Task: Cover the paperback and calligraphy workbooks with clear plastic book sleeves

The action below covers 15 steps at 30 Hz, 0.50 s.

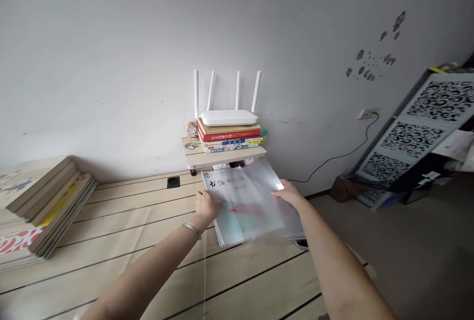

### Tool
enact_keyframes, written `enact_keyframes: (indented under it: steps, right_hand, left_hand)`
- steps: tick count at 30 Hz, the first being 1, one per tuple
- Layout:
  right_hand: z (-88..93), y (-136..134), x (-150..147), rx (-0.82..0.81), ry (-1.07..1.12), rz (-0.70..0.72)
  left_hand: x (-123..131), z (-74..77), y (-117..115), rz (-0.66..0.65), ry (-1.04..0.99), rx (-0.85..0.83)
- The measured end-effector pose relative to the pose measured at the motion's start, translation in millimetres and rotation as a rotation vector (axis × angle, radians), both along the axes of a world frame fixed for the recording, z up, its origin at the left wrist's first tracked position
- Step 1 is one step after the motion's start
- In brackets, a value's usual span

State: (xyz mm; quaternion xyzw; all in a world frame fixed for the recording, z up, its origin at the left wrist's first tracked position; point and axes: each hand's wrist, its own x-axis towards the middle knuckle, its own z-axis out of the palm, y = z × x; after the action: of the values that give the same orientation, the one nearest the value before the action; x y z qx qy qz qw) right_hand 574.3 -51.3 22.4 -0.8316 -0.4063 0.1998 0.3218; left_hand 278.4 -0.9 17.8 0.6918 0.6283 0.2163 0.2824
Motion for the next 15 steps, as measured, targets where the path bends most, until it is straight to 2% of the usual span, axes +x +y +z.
enact_keyframes:
  steps: [5, 9, 12, 15]
  right_hand:
    - [-1.0, -1, -21, 0.052, -0.279, -0.033]
    - [-10.3, -25, -55, 0.149, -0.542, 0.188]
    - [-19.7, -49, -86, 0.113, -0.498, 0.343]
    - [-24.6, -63, -108, -0.004, -0.420, 0.412]
  left_hand:
    - [-7, 0.1, -13, -0.034, 0.018, -0.066]
    - [-9, 0.3, -13, -0.057, -0.062, -0.076]
    - [-6, 5.3, -12, -0.070, -0.148, -0.095]
    - [2, 14.8, -15, -0.091, -0.247, -0.120]
